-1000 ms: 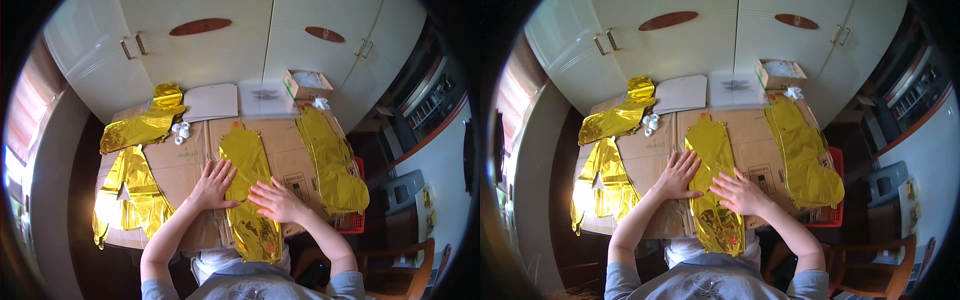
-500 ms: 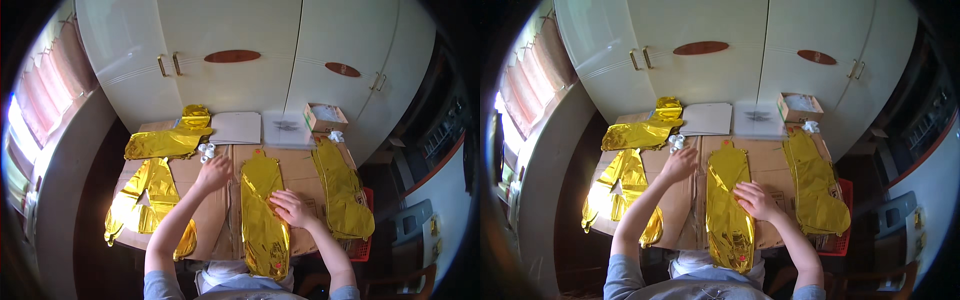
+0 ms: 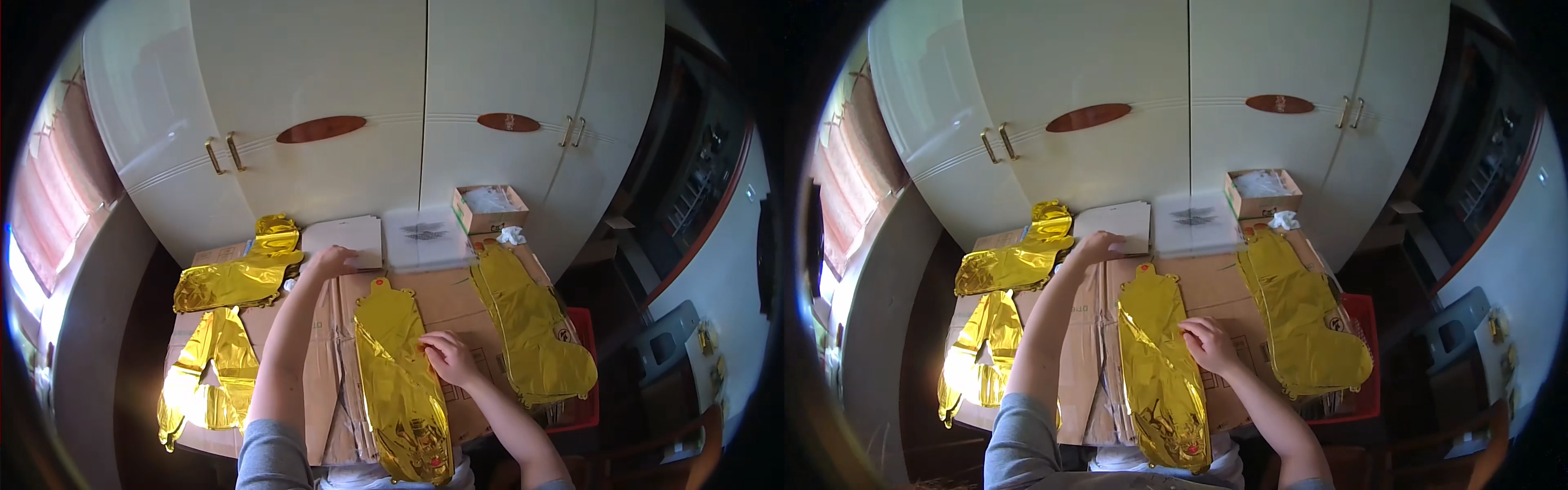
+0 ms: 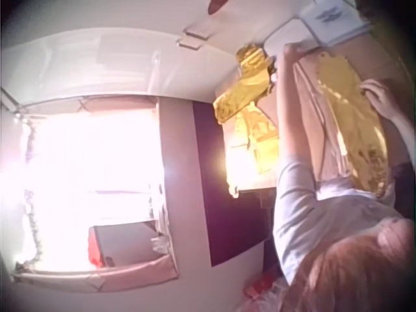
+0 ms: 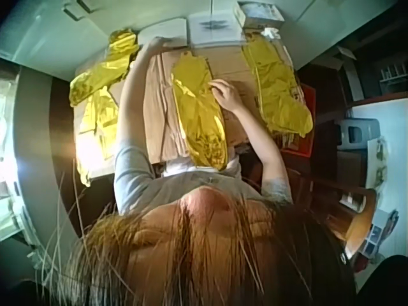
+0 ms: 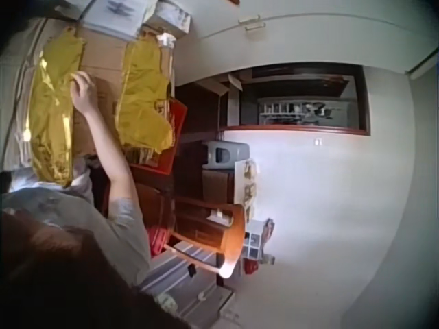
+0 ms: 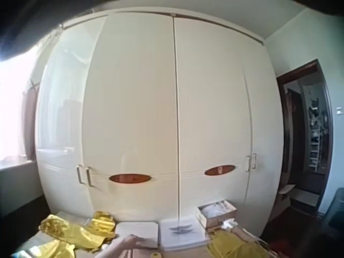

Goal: Folding gold-colored metallic sheets and inserting them into cardboard sleeves for packaging.

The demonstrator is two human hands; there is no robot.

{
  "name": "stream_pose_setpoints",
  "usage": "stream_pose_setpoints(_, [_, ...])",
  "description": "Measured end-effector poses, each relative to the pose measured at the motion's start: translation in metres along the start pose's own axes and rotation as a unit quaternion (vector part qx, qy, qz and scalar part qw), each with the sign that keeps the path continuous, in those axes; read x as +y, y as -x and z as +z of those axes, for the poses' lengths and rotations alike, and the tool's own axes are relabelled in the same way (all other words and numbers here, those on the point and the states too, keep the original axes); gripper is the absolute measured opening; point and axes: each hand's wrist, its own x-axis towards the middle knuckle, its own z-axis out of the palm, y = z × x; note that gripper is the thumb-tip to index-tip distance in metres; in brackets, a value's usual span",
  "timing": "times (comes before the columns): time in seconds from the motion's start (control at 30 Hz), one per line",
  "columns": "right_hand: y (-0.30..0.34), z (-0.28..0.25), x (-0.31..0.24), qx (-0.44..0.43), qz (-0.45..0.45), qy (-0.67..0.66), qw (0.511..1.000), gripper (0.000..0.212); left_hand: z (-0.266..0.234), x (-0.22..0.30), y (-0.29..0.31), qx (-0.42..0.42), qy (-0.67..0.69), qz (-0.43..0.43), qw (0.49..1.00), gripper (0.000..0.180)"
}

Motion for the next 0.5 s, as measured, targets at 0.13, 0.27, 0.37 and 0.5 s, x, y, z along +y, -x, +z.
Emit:
stream_pose_setpoints(0.13, [0.003,-0.003,0.004,0.000,0.005,0.005,1.000,0.020,-0.006,0.011,-0.010,-0.007,-0.035,0.025,0.999,0.037])
stream_pose_setpoints(0.27, [-0.001,-0.003,0.002,-0.005,-0.007,0.005,1.000,0.020,-0.008,0.005,-0.011,0.004,-0.021,0.036,0.999,0.036])
stream_pose_setpoints(0.37, [-0.001,-0.002,0.002,0.001,-0.012,0.007,1.000,0.019,-0.008,0.006,-0.009,0.002,-0.023,0.026,0.999,0.036])
stream_pose_setpoints(0.5, [-0.002,-0.002,0.003,-0.004,-0.009,0.005,1.000,0.018,-0.011,0.004,-0.008,-0.003,-0.055,0.056,0.997,0.035])
